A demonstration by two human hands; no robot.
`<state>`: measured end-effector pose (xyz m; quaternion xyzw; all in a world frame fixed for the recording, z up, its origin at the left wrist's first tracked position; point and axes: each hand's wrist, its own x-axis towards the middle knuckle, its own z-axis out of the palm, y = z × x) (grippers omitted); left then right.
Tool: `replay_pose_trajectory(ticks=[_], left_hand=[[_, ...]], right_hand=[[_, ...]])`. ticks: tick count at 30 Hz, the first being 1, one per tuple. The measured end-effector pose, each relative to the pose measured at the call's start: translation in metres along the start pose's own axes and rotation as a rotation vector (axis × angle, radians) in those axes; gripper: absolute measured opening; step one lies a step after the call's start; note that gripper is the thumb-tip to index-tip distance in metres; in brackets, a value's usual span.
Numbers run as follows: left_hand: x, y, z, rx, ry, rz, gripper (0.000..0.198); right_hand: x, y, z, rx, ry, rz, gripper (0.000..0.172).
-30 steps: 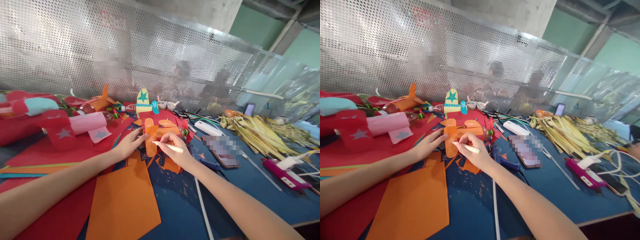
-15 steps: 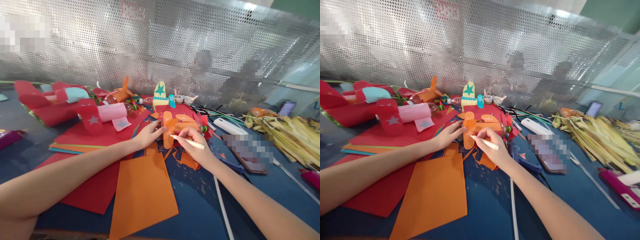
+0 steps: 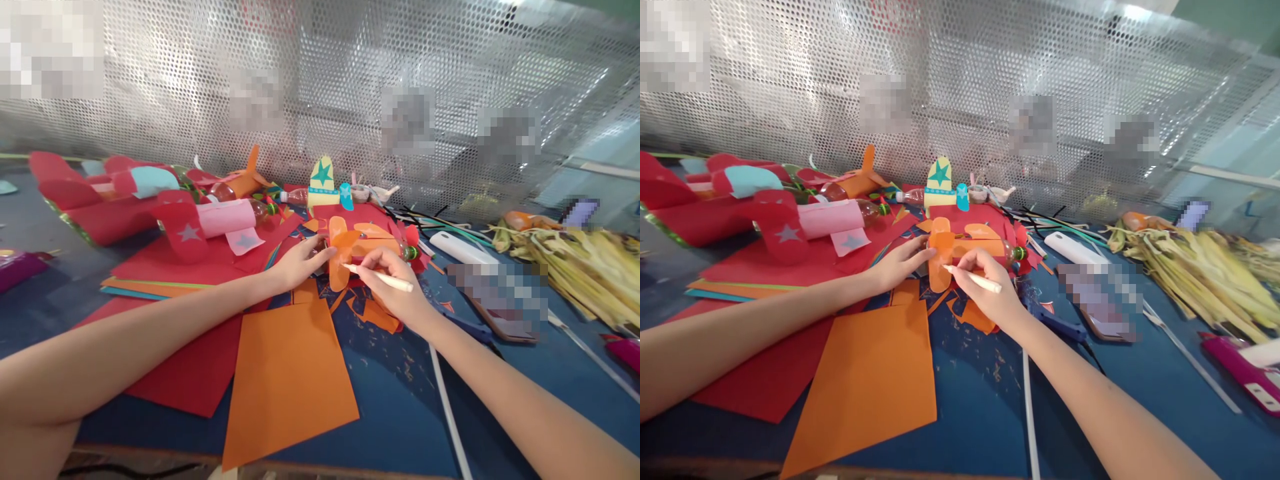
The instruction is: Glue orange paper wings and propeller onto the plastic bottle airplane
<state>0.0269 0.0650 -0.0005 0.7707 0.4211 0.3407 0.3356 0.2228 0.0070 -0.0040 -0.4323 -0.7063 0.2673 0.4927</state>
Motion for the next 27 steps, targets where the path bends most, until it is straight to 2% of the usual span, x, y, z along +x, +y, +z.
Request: replay_pose_trajectory(ticks=[27], left_hand=[[0.0003, 0.0004, 0.0004, 0.001, -0.012, -0.01, 0.062]], right_hand=[[-0.0012, 0.0035, -0.0005, 0.017, 0.027, 0.023, 0.022]])
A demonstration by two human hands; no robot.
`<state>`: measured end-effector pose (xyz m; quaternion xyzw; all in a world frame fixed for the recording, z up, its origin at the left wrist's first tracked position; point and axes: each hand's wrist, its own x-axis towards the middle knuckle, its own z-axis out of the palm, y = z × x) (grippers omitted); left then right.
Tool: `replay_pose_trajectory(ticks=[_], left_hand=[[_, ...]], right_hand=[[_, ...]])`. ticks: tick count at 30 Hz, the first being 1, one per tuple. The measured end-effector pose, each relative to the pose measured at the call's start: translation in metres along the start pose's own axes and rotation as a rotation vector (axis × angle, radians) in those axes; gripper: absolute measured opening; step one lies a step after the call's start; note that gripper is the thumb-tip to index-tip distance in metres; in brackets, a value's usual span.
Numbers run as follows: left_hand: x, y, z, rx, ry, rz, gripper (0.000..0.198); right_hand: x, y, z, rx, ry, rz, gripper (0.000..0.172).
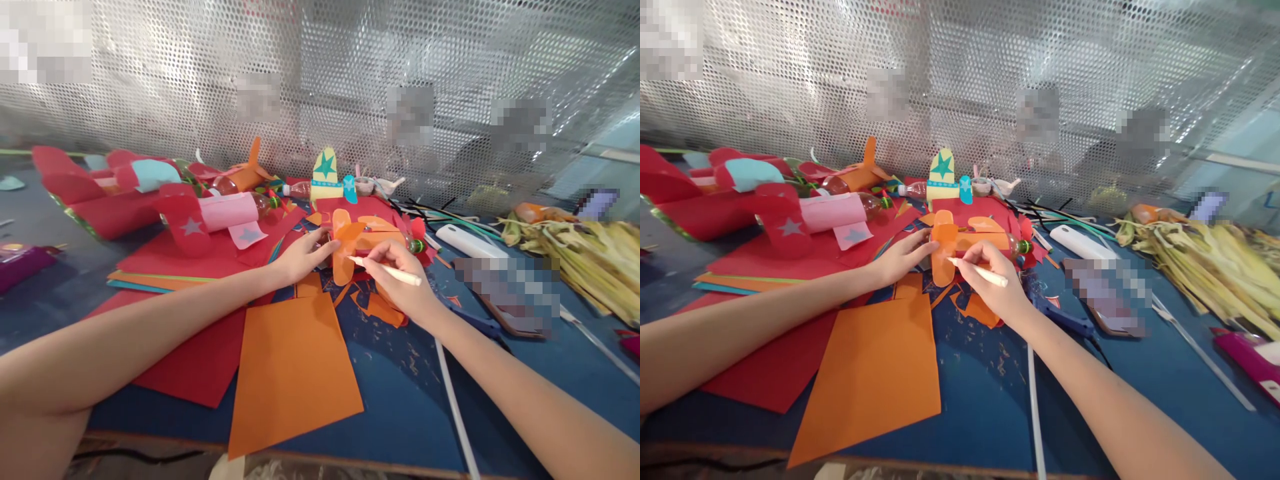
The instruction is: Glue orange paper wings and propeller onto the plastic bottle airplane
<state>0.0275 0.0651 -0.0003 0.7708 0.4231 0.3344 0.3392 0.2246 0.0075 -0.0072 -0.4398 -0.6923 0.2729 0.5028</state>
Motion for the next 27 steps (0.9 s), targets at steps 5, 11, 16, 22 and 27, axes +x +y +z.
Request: replay_pose_trajectory(ticks=[5, 11, 16, 22, 27], left_hand=[[0.0008, -0.0009, 0.0005, 0.021, 0.013, 0.008, 0.06], [0.0006, -0.0005, 0.0004, 0.01, 0.008, 0.001, 0.059], [0.0006, 0.0006, 0.0004, 0.0, 0.007, -0.008, 0.06], [0.0007, -0.0004, 0.0006, 0.002, 0.012, 0.013, 0.056], [0.0009, -0.0003, 0.0005, 0.004, 0.008, 0.008, 0.055]], right_hand=[[0.0007, 0.0046, -0.0007, 0.016, -0.009, 0.0, 0.023], [0.0014, 0.0078, -0.0008, 0.023, -0.007, -0.011, 0.022], [0.0012, 0.0082, -0.0005, 0.045, -0.003, -0.002, 0.021], [0.0007, 0.009, -0.0008, 0.037, -0.01, -0.004, 0.02], [-0.0002, 0.0059, -0.0005, 0.03, -0.005, -0.019, 0.02]])
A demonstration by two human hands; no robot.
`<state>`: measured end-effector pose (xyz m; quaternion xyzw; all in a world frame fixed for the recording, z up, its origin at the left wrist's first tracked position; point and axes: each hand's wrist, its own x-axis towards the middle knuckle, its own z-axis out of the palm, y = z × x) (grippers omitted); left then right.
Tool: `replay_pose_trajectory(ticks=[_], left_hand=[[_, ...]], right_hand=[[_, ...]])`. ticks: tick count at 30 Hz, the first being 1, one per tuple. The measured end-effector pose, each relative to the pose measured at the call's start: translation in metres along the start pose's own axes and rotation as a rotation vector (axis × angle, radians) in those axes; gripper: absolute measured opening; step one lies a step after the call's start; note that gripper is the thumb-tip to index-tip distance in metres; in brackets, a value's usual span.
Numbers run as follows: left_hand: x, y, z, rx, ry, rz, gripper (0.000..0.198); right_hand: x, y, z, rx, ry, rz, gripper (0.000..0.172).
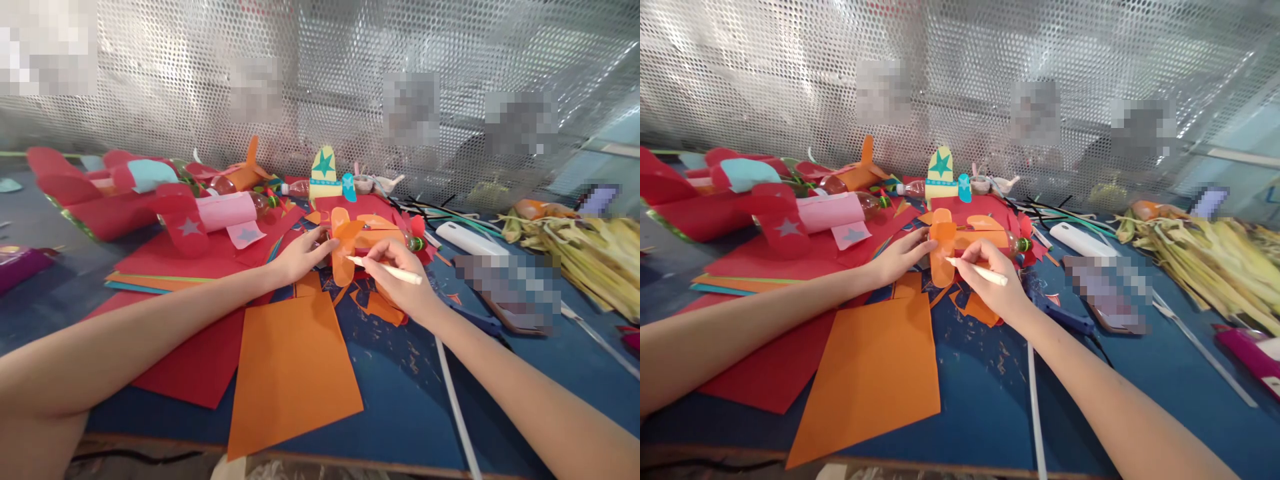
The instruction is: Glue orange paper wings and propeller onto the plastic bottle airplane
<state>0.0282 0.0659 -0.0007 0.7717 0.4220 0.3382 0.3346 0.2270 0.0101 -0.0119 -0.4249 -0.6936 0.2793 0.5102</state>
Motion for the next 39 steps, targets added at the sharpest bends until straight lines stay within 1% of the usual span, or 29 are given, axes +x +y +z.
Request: replay_pose_trajectory(ticks=[5, 13, 24, 39], left_hand=[[0.0, 0.0, 0.0, 0.004, -0.004, 0.005, 0.053], [-0.001, 0.001, 0.0, -0.003, -0.004, 0.0, 0.055], [-0.001, 0.001, 0.0, -0.02, -0.006, -0.016, 0.055], [-0.001, -0.001, 0.0, -0.013, -0.007, -0.005, 0.054]], right_hand=[[0.0, -0.002, 0.002, 0.013, 0.007, -0.024, 0.02], [0.0, -0.01, 0.003, -0.026, -0.012, -0.021, 0.02], [-0.001, -0.01, 0.002, -0.015, -0.053, 0.02, 0.023], [0.0, -0.011, 0.002, -0.015, -0.06, 0.012, 0.022]])
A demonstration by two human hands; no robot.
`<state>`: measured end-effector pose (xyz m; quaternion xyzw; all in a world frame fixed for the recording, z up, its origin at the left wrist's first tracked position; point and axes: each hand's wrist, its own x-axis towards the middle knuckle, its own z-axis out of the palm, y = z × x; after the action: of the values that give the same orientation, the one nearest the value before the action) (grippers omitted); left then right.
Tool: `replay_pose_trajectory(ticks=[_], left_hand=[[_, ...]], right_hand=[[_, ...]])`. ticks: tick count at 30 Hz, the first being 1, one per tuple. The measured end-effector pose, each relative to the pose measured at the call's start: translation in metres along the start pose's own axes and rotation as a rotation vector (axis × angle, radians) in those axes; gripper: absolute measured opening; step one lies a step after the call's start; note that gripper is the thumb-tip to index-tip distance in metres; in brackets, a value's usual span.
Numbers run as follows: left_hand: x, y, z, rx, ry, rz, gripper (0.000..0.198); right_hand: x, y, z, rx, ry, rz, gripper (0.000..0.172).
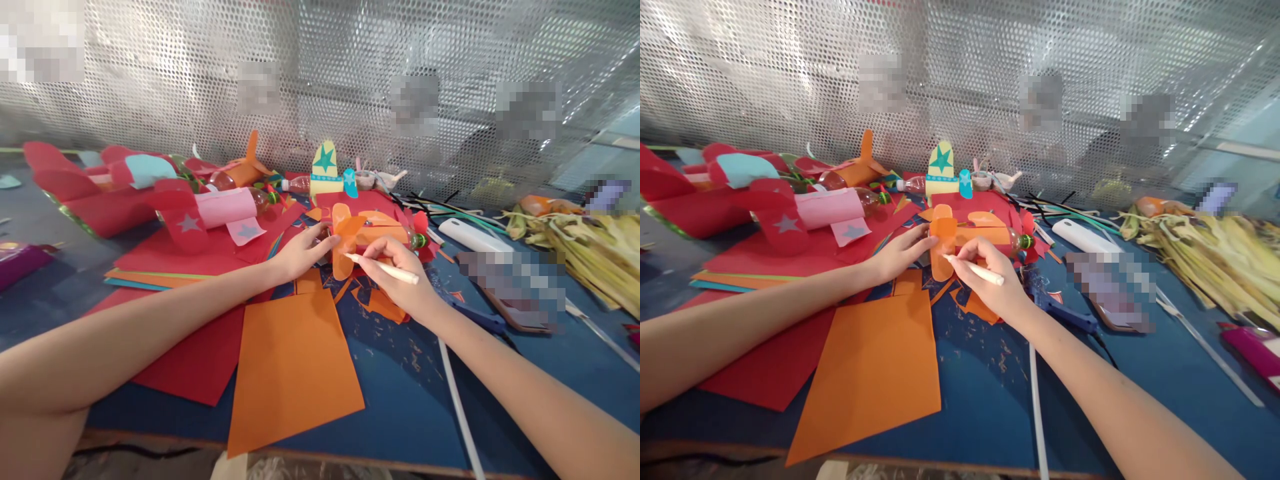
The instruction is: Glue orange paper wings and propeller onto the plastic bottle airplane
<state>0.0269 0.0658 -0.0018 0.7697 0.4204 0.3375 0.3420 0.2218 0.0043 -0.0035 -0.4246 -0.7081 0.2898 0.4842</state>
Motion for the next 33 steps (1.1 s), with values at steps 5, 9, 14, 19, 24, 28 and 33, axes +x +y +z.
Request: replay_pose_trajectory(ticks=[5, 9, 14, 19, 24, 28, 33], left_hand=[[0.0005, -0.0008, 0.0003, -0.015, -0.004, 0.006, 0.054], [0.0007, 0.0001, 0.0006, -0.013, -0.007, 0.014, 0.055], [0.0005, 0.0012, 0.0004, 0.0, 0.001, 0.011, 0.055], [0.0008, 0.0005, 0.0003, 0.004, -0.001, 0.007, 0.054], [0.001, -0.0004, 0.0004, 0.004, -0.001, 0.019, 0.055], [0.0009, 0.0006, 0.0002, 0.014, -0.002, 0.005, 0.056], [0.0008, 0.001, 0.0002, -0.006, -0.006, 0.005, 0.057]], right_hand=[[-0.0001, 0.0019, 0.0, -0.032, 0.014, -0.007, 0.021], [-0.0003, 0.0043, -0.0001, -0.019, 0.031, -0.006, 0.021], [-0.0001, 0.0056, -0.0002, -0.019, 0.032, 0.001, 0.023], [0.0003, 0.007, 0.0003, -0.02, 0.039, -0.006, 0.023], [0.0009, 0.0065, 0.0, -0.031, 0.047, -0.019, 0.022], [0.0007, 0.0055, 0.0, -0.026, 0.031, -0.014, 0.022], [0.0005, 0.0066, 0.0003, -0.024, 0.045, -0.013, 0.022]])
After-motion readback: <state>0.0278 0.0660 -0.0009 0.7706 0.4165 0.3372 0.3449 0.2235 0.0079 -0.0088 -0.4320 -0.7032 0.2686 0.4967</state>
